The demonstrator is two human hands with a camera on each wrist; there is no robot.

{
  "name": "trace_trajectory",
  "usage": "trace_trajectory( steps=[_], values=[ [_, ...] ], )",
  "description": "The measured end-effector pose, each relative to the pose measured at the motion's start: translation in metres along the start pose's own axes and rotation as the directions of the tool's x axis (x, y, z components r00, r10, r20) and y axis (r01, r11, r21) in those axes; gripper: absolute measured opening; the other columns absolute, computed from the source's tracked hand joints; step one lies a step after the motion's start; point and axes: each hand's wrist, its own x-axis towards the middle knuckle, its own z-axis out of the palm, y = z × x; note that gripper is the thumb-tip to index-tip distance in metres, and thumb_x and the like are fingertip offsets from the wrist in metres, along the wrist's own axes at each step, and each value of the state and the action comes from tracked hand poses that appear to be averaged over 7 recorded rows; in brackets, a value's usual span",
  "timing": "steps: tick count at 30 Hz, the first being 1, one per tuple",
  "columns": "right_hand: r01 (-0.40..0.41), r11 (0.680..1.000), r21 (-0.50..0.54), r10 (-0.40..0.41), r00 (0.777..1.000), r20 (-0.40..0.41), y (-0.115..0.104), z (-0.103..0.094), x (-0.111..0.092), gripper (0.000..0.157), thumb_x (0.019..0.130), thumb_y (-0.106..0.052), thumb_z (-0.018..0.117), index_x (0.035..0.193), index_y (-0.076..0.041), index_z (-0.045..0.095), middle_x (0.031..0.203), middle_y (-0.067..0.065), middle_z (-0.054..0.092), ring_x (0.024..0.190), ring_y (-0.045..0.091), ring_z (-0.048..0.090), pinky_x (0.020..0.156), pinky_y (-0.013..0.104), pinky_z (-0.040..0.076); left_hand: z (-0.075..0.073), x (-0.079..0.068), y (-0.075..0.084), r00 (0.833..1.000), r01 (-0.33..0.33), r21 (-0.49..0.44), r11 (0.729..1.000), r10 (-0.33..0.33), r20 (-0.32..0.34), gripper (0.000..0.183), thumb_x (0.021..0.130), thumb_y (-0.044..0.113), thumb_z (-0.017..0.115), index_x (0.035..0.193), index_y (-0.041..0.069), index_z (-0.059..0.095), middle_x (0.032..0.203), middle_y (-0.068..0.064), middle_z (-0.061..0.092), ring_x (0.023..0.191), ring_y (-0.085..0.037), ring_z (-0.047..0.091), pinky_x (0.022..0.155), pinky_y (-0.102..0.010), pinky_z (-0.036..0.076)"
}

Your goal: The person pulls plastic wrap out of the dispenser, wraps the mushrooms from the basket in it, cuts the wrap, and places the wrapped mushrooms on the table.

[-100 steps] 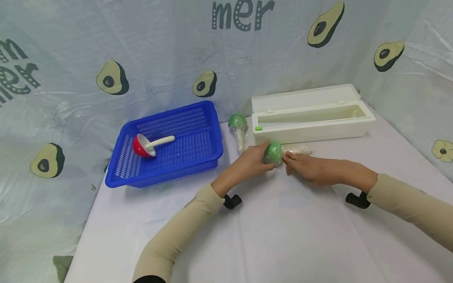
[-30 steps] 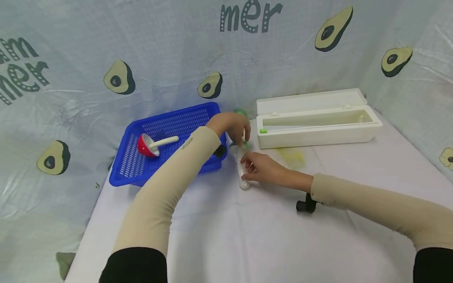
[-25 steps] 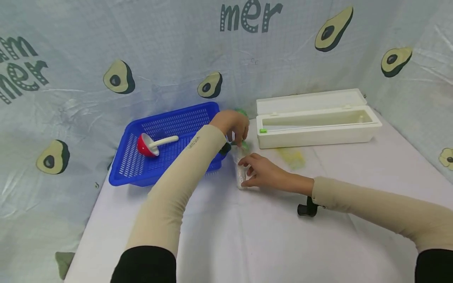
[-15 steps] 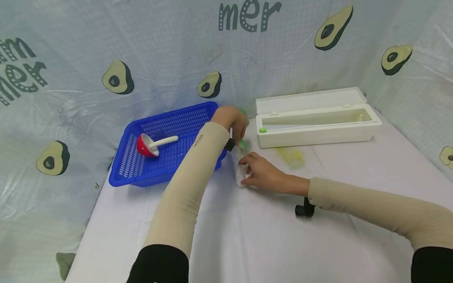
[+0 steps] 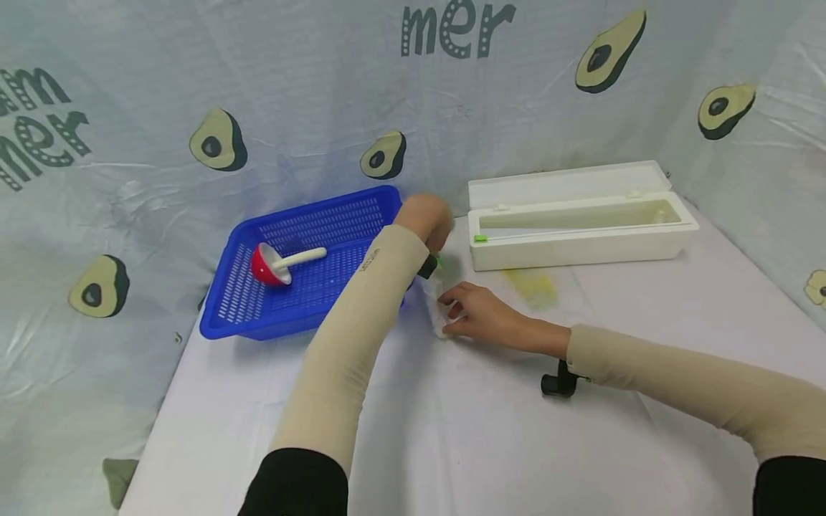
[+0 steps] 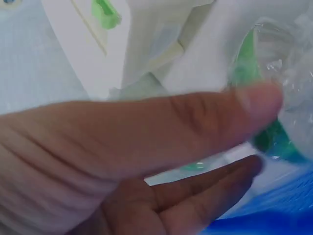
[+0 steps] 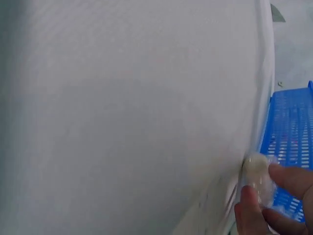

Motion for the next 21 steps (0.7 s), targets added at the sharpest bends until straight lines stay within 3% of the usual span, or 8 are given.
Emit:
trace_trajectory(
  steps=[3, 5, 7, 10, 13, 16, 21],
  values=[
    [0.050, 0.999, -0.012, -0.050, 0.998, 0.040, 0.004, -0.012, -0.004, 0.039, 0.093, -0.009, 0.074, 0.126, 0.006, 0.062, 0.124, 0.018, 0.063, 0.108, 0.029, 0.067, 0.086, 0.029, 0.058, -0.002, -0.002, 0.002, 0.999, -0.054, -0.017, 0.998, 0.054, -0.006, 0.038, 0.093, 0.027, 0.075, 0.128, 0.014, 0.067, 0.129, -0.001, 0.063, 0.114, -0.020, 0.057, 0.101, -0.038, 0.049],
    [0.088, 0.995, -0.050, -0.085, 0.994, 0.061, 0.009, -0.026, -0.009, 0.034, 0.095, -0.007, 0.070, 0.126, 0.005, 0.064, 0.124, 0.016, 0.065, 0.110, 0.029, 0.067, 0.086, 0.031, 0.058, -0.002, -0.004, 0.004, 0.992, -0.109, -0.055, 0.993, 0.104, -0.077, 0.041, 0.095, 0.029, 0.073, 0.131, 0.011, 0.064, 0.130, -0.003, 0.063, 0.115, -0.021, 0.058, 0.100, -0.039, 0.049],
    [0.127, 0.986, -0.109, -0.120, 0.990, 0.070, 0.017, -0.046, -0.016, 0.029, 0.095, -0.005, 0.068, 0.124, 0.002, 0.067, 0.123, 0.013, 0.067, 0.107, 0.028, 0.067, 0.085, 0.035, 0.059, -0.002, -0.006, 0.007, 0.972, -0.174, -0.113, 0.978, 0.152, -0.177, 0.039, 0.098, 0.026, 0.069, 0.132, 0.008, 0.061, 0.131, -0.006, 0.061, 0.114, -0.022, 0.057, 0.100, -0.038, 0.049],
    [0.197, 0.952, -0.234, -0.184, 0.980, 0.077, 0.031, -0.085, -0.028, 0.022, 0.095, -0.004, 0.069, 0.116, -0.004, 0.072, 0.115, 0.006, 0.070, 0.098, 0.023, 0.070, 0.080, 0.038, 0.059, -0.002, -0.008, 0.015, 0.910, -0.302, -0.115, 0.946, 0.250, -0.332, 0.034, 0.102, 0.020, 0.063, 0.132, 0.004, 0.059, 0.132, -0.010, 0.060, 0.116, -0.023, 0.056, 0.100, -0.036, 0.048],
    [0.246, 0.904, -0.349, -0.229, 0.969, 0.088, 0.045, -0.128, -0.040, 0.018, 0.093, 0.000, 0.070, 0.110, -0.007, 0.074, 0.108, 0.003, 0.072, 0.090, 0.020, 0.071, 0.075, 0.037, 0.059, -0.003, -0.007, 0.024, 0.844, -0.386, -0.083, 0.919, 0.316, -0.435, 0.033, 0.102, 0.018, 0.064, 0.131, 0.003, 0.061, 0.131, -0.011, 0.060, 0.119, -0.024, 0.055, 0.101, -0.034, 0.046],
    [0.190, 0.879, -0.437, -0.178, 0.982, 0.069, 0.058, -0.167, -0.046, 0.018, 0.092, 0.001, 0.071, 0.108, -0.007, 0.074, 0.105, 0.004, 0.072, 0.088, 0.021, 0.071, 0.073, 0.038, 0.060, -0.002, -0.004, 0.032, 0.813, -0.425, -0.100, 0.900, 0.331, -0.479, 0.033, 0.101, 0.019, 0.066, 0.130, 0.004, 0.062, 0.128, -0.011, 0.061, 0.117, -0.023, 0.056, 0.099, -0.033, 0.047],
    [0.008, 0.889, -0.458, 0.013, 0.999, 0.042, 0.075, -0.202, -0.041, 0.020, 0.095, -0.004, 0.071, 0.115, -0.003, 0.073, 0.107, 0.008, 0.072, 0.095, 0.024, 0.069, 0.081, 0.043, 0.059, 0.005, 0.011, 0.040, 0.795, -0.458, -0.173, 0.872, 0.314, -0.520, 0.023, 0.100, 0.019, 0.067, 0.119, 0.005, 0.066, 0.110, -0.004, 0.059, 0.098, -0.016, 0.052, 0.087, -0.027, 0.045]
  ],
)
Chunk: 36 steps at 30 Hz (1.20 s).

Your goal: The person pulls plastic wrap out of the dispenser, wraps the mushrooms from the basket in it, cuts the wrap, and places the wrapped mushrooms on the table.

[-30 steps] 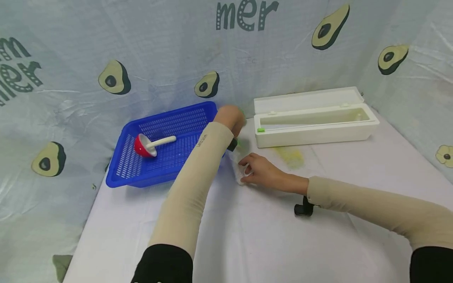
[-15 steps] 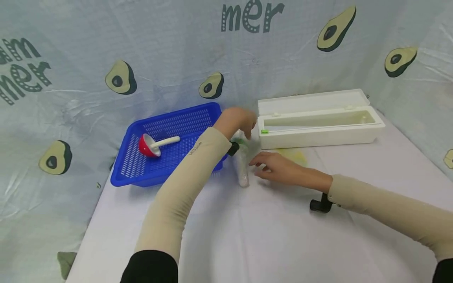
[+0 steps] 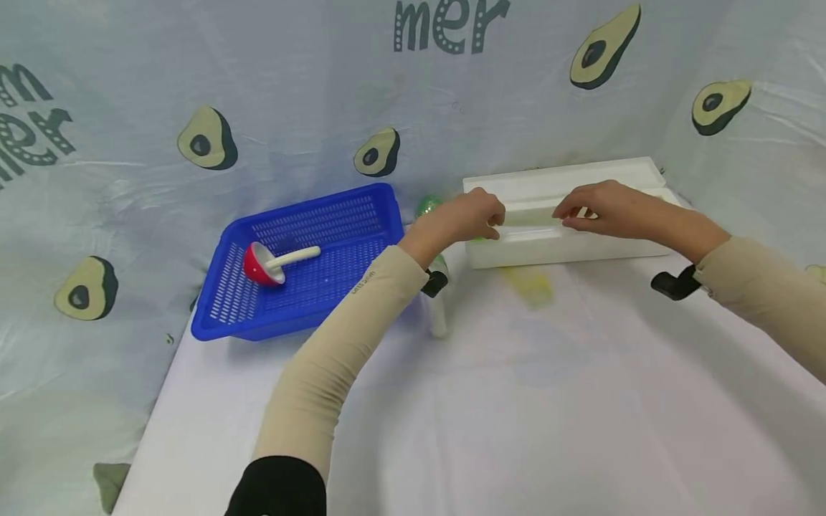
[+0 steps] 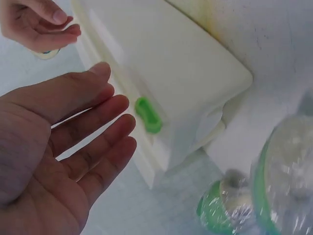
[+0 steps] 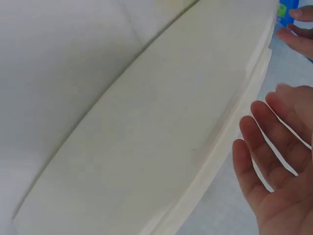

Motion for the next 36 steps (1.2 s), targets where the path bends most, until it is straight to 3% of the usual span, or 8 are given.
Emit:
trace_trajectory(
  steps=[5, 9, 13, 18, 23, 29, 32, 36],
  values=[
    [-0.030, 0.997, 0.072, 0.022, 0.994, 0.106, 0.008, 0.003, 0.014, 0.023, 0.097, -0.014, 0.070, 0.118, -0.005, 0.073, 0.106, 0.004, 0.073, 0.098, 0.022, 0.068, 0.084, 0.041, 0.058, 0.013, 0.008, -0.003, 1.000, -0.004, -0.072, 0.997, 0.002, -0.029, 0.012, 0.101, 0.016, 0.066, 0.106, 0.005, 0.067, 0.097, -0.002, 0.056, 0.086, -0.014, 0.047, 0.077, -0.025, 0.040],
    [-0.012, 0.994, 0.107, 0.001, 0.995, 0.101, 0.007, 0.006, 0.023, 0.011, 0.097, -0.012, 0.070, 0.107, -0.010, 0.075, 0.097, 0.000, 0.074, 0.091, 0.018, 0.069, 0.081, 0.038, 0.057, 0.017, 0.011, -0.005, 0.999, -0.007, -0.101, 0.995, 0.002, -0.043, 0.015, 0.101, 0.015, 0.065, 0.113, 0.007, 0.070, 0.108, -0.004, 0.064, 0.094, -0.015, 0.055, 0.083, -0.027, 0.046],
    [-0.040, 0.995, 0.087, 0.032, 0.995, 0.090, 0.007, 0.003, 0.027, 0.005, 0.097, -0.010, 0.069, 0.100, -0.012, 0.073, 0.090, -0.002, 0.073, 0.085, 0.016, 0.069, 0.079, 0.037, 0.055, 0.017, 0.012, -0.006, 0.998, -0.008, -0.130, 0.991, 0.001, -0.057, 0.020, 0.101, 0.015, 0.066, 0.119, 0.007, 0.070, 0.117, -0.005, 0.066, 0.106, -0.016, 0.059, 0.092, -0.028, 0.048],
    [-0.108, 0.988, 0.112, 0.093, 0.986, 0.136, 0.009, -0.001, 0.031, 0.010, 0.100, -0.014, 0.066, 0.106, -0.008, 0.071, 0.095, 0.002, 0.073, 0.089, 0.020, 0.069, 0.078, 0.037, 0.054, 0.016, 0.014, -0.007, 0.998, -0.029, -0.158, 0.987, 0.019, -0.064, 0.013, 0.100, 0.012, 0.066, 0.110, 0.008, 0.073, 0.112, -0.004, 0.068, 0.103, -0.017, 0.061, 0.089, -0.027, 0.049],
    [-0.093, 0.986, 0.139, 0.061, 0.973, 0.222, 0.012, -0.001, 0.036, 0.014, 0.101, -0.017, 0.065, 0.110, -0.011, 0.074, 0.102, 0.001, 0.073, 0.093, 0.018, 0.067, 0.081, 0.036, 0.054, 0.015, 0.016, -0.010, 0.996, -0.054, -0.175, 0.983, 0.042, -0.073, 0.010, 0.099, 0.009, 0.067, 0.105, 0.006, 0.074, 0.106, -0.006, 0.069, 0.096, -0.017, 0.061, 0.086, -0.027, 0.050],
    [-0.100, 0.984, 0.149, 0.067, 0.975, 0.214, 0.019, -0.003, 0.043, 0.013, 0.103, -0.016, 0.062, 0.105, -0.007, 0.071, 0.093, 0.002, 0.071, 0.083, 0.018, 0.066, 0.076, 0.035, 0.056, 0.016, 0.023, -0.018, 0.993, -0.073, -0.224, 0.972, 0.051, -0.105, 0.008, 0.096, 0.006, 0.070, 0.102, 0.004, 0.074, 0.103, -0.007, 0.072, 0.095, -0.017, 0.063, 0.086, -0.024, 0.049],
    [-0.134, 0.974, 0.181, 0.093, 0.972, 0.218, 0.022, -0.006, 0.045, 0.017, 0.106, -0.013, 0.056, 0.109, 0.000, 0.066, 0.099, 0.010, 0.070, 0.090, 0.026, 0.069, 0.077, 0.040, 0.059, 0.016, 0.027, -0.017, 0.993, -0.038, -0.223, 0.974, 0.012, -0.118, 0.014, 0.098, 0.011, 0.069, 0.110, 0.004, 0.070, 0.108, -0.007, 0.070, 0.099, -0.018, 0.062, 0.088, -0.025, 0.049],
    [-0.153, 0.965, 0.213, 0.102, 0.967, 0.235, 0.024, -0.010, 0.047, 0.016, 0.107, -0.008, 0.050, 0.111, 0.004, 0.060, 0.104, 0.016, 0.068, 0.095, 0.032, 0.069, 0.079, 0.042, 0.060, 0.016, 0.030, -0.008, 0.989, 0.065, -0.152, 0.986, -0.084, -0.123, 0.034, 0.100, 0.024, 0.068, 0.126, 0.005, 0.057, 0.122, -0.009, 0.060, 0.107, -0.019, 0.056, 0.091, -0.029, 0.047]
  ],
)
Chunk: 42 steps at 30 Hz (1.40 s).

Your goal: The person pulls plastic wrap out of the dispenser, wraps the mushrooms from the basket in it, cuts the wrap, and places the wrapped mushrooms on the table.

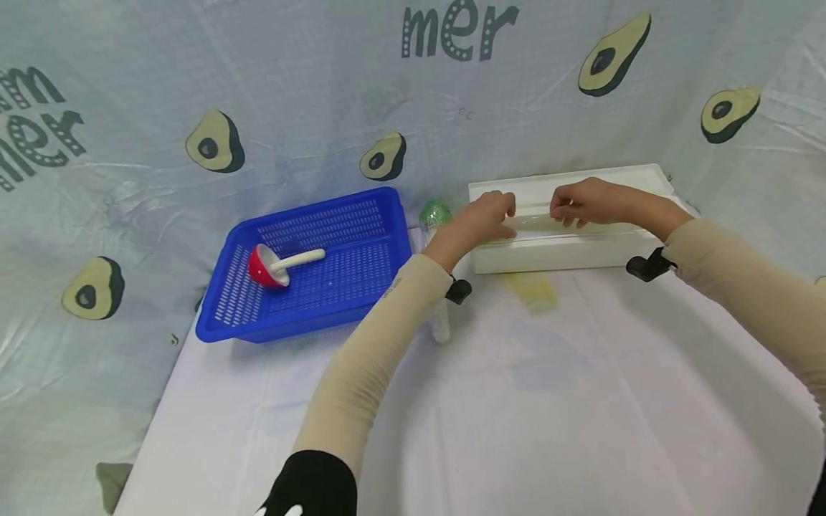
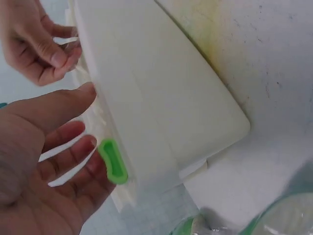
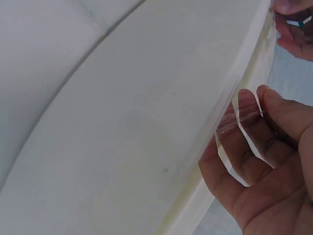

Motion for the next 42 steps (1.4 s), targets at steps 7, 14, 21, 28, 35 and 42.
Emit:
trace_trajectory(
  steps=[7, 14, 21, 28, 35, 42],
  values=[
    [0.020, 1.000, -0.012, -0.020, 0.999, 0.028, 0.003, -0.011, 0.004, 0.016, 0.108, -0.010, 0.048, 0.109, 0.003, 0.058, 0.099, 0.013, 0.068, 0.090, 0.028, 0.070, 0.075, 0.041, 0.061, 0.003, 0.005, 0.008, 0.992, 0.096, 0.027, 0.995, -0.093, -0.087, 0.003, 0.106, 0.008, 0.051, 0.107, 0.006, 0.053, 0.099, -0.004, 0.050, 0.076, -0.014, 0.041, 0.068, -0.026, 0.038],
    [0.033, 0.993, -0.110, -0.025, 0.997, 0.066, 0.009, -0.017, 0.007, 0.023, 0.100, -0.017, 0.066, 0.116, -0.001, 0.061, 0.101, 0.007, 0.068, 0.089, 0.020, 0.067, 0.077, 0.032, 0.056, -0.002, 0.008, 0.012, 0.975, 0.164, -0.025, 0.986, -0.166, -0.147, 0.013, 0.107, 0.007, 0.045, 0.110, 0.007, 0.057, 0.107, -0.005, 0.062, 0.079, -0.018, 0.055, 0.066, -0.028, 0.045],
    [0.006, 0.946, -0.323, 0.002, 1.000, 0.025, 0.004, -0.009, 0.000, 0.032, 0.087, -0.014, 0.081, 0.110, -0.005, 0.062, 0.090, 0.004, 0.065, 0.079, 0.020, 0.060, 0.072, 0.039, 0.052, -0.006, 0.006, 0.014, 0.977, 0.183, -0.022, 0.983, -0.185, -0.105, 0.017, 0.108, 0.007, 0.045, 0.121, 0.007, 0.056, 0.120, -0.006, 0.061, 0.091, -0.018, 0.060, 0.075, -0.029, 0.050],
    [-0.157, 0.859, -0.487, 0.177, 0.984, -0.005, 0.007, -0.008, -0.025, 0.021, 0.085, -0.005, 0.077, 0.091, -0.007, 0.057, 0.086, 0.007, 0.059, 0.071, 0.024, 0.053, 0.061, 0.040, 0.046, -0.009, 0.003, 0.018, 0.984, 0.174, -0.005, 0.985, -0.174, -0.047, 0.018, 0.109, 0.008, 0.044, 0.124, 0.007, 0.054, 0.125, -0.005, 0.057, 0.098, -0.016, 0.057, 0.084, -0.028, 0.049],
    [-0.181, 0.864, -0.470, 0.226, 0.973, 0.040, 0.021, -0.020, -0.039, 0.014, 0.087, -0.007, 0.067, 0.082, -0.010, 0.054, 0.075, 0.004, 0.052, 0.067, 0.021, 0.047, 0.059, 0.036, 0.038, -0.012, 0.003, 0.018, 0.987, 0.160, 0.003, 0.987, -0.160, -0.016, 0.018, 0.110, 0.010, 0.041, 0.123, 0.008, 0.053, 0.122, -0.005, 0.057, 0.096, -0.016, 0.055, 0.081, -0.028, 0.048],
    [-0.027, 0.919, -0.394, 0.121, 0.969, 0.215, 0.042, -0.042, -0.037, 0.013, 0.092, -0.012, 0.069, 0.088, -0.010, 0.057, 0.080, 0.000, 0.054, 0.076, 0.017, 0.049, 0.067, 0.034, 0.043, -0.016, 0.001, 0.015, 0.994, 0.109, 0.009, 0.994, -0.109, 0.019, 0.019, 0.111, 0.016, 0.041, 0.124, 0.008, 0.052, 0.120, -0.005, 0.056, 0.088, -0.015, 0.044, 0.077, -0.026, 0.039]
  ],
)
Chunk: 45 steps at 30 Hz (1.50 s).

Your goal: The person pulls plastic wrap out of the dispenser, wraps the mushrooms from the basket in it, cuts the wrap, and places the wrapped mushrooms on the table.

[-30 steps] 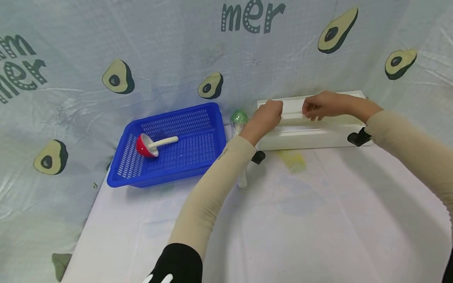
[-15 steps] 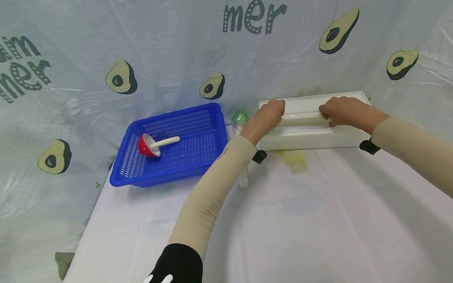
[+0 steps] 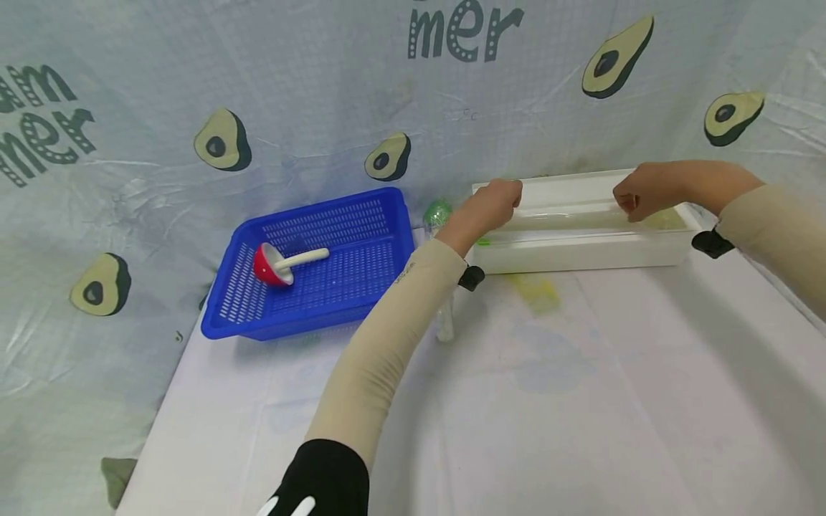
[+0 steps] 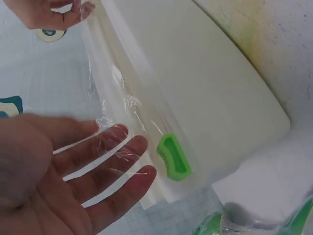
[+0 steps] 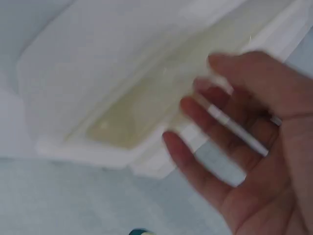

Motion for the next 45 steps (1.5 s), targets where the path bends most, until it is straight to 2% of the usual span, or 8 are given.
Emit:
trace_trajectory(
  steps=[5, 10, 15, 19, 27, 35, 38, 45],
  values=[
    [0.004, 0.995, 0.099, -0.012, 0.997, 0.074, 0.013, -0.005, 0.000, 0.019, 0.094, -0.017, 0.071, 0.097, -0.007, 0.056, 0.083, 0.001, 0.054, 0.079, 0.017, 0.052, 0.067, 0.032, 0.049, 0.000, 0.001, -0.003, 0.997, 0.027, 0.056, 0.998, -0.031, 0.067, 0.039, 0.099, 0.029, 0.068, 0.129, 0.012, 0.049, 0.130, -0.003, 0.054, 0.092, -0.016, 0.050, 0.079, -0.030, 0.044],
    [-0.013, 0.989, 0.145, -0.006, 0.991, 0.132, 0.019, -0.008, -0.003, 0.021, 0.095, -0.021, 0.074, 0.105, -0.005, 0.063, 0.089, 0.001, 0.060, 0.083, 0.019, 0.055, 0.070, 0.036, 0.055, 0.000, 0.002, -0.011, 0.999, 0.026, 0.084, 0.996, -0.028, 0.026, 0.014, 0.101, 0.004, 0.061, 0.114, 0.009, 0.058, 0.118, -0.005, 0.054, 0.087, -0.016, 0.043, 0.073, -0.026, 0.039],
    [-0.030, 0.991, 0.129, 0.013, 0.991, 0.133, 0.029, -0.012, -0.011, 0.013, 0.094, -0.016, 0.074, 0.098, -0.007, 0.066, 0.090, 0.000, 0.062, 0.086, 0.020, 0.056, 0.070, 0.038, 0.056, -0.005, 0.001, -0.020, 1.000, -0.005, 0.024, 1.000, 0.005, -0.017, 0.005, 0.094, 0.009, 0.073, 0.099, 0.008, 0.071, 0.100, -0.003, 0.067, 0.084, -0.015, 0.057, 0.074, -0.026, 0.049],
    [-0.046, 0.993, 0.112, 0.034, 0.993, 0.113, 0.036, -0.016, -0.019, 0.011, 0.095, -0.015, 0.072, 0.099, -0.006, 0.066, 0.094, 0.001, 0.065, 0.087, 0.020, 0.058, 0.072, 0.039, 0.057, -0.013, 0.000, -0.024, 1.000, 0.001, -0.060, 0.998, 0.000, 0.012, 0.006, 0.096, 0.013, 0.072, 0.095, 0.009, 0.076, 0.090, -0.007, 0.072, 0.077, -0.016, 0.062, 0.071, -0.025, 0.051],
    [-0.059, 0.983, 0.172, 0.039, 0.993, 0.114, 0.037, -0.022, -0.027, 0.012, 0.099, -0.015, 0.068, 0.100, -0.004, 0.066, 0.100, 0.006, 0.070, 0.091, 0.022, 0.061, 0.076, 0.037, 0.058, -0.020, -0.004, -0.027, 0.999, 0.032, -0.230, 0.973, -0.023, 0.042, 0.016, 0.098, 0.007, 0.067, 0.110, 0.005, 0.077, 0.102, -0.011, 0.075, 0.089, -0.023, 0.070, 0.075, -0.026, 0.056],
    [-0.060, 0.987, 0.152, 0.041, 0.991, 0.124, 0.033, -0.027, -0.031, 0.010, 0.098, -0.013, 0.069, 0.099, -0.004, 0.066, 0.099, 0.007, 0.072, 0.090, 0.022, 0.065, 0.079, 0.042, 0.059, -0.018, -0.008, -0.026, 0.997, 0.051, -0.429, 0.902, -0.023, 0.071, 0.019, 0.102, 0.007, 0.060, 0.114, 0.000, 0.073, 0.106, -0.014, 0.074, 0.088, -0.023, 0.074, 0.075, -0.027, 0.060],
    [-0.060, 0.989, 0.134, 0.043, 0.992, 0.120, 0.034, -0.028, -0.031, 0.008, 0.097, -0.012, 0.069, 0.098, -0.004, 0.067, 0.098, 0.006, 0.072, 0.088, 0.021, 0.065, 0.077, 0.040, 0.059, -0.015, -0.009, -0.022, 0.997, 0.057, -0.440, 0.896, -0.024, 0.080, 0.019, 0.103, 0.009, 0.060, 0.114, 0.001, 0.073, 0.104, -0.012, 0.074, 0.085, -0.020, 0.075, 0.075, -0.024, 0.059],
    [-0.055, 0.990, 0.127, 0.040, 0.993, 0.115, 0.039, -0.027, -0.031, 0.006, 0.098, -0.010, 0.067, 0.099, -0.004, 0.068, 0.097, 0.005, 0.074, 0.086, 0.019, 0.068, 0.076, 0.037, 0.059, -0.007, -0.011, -0.021, 0.995, 0.045, -0.365, 0.930, -0.008, 0.102, 0.021, 0.104, 0.010, 0.058, 0.115, -0.001, 0.073, 0.104, -0.014, 0.074, 0.090, -0.022, 0.072, 0.078, -0.026, 0.058]
  ],
)
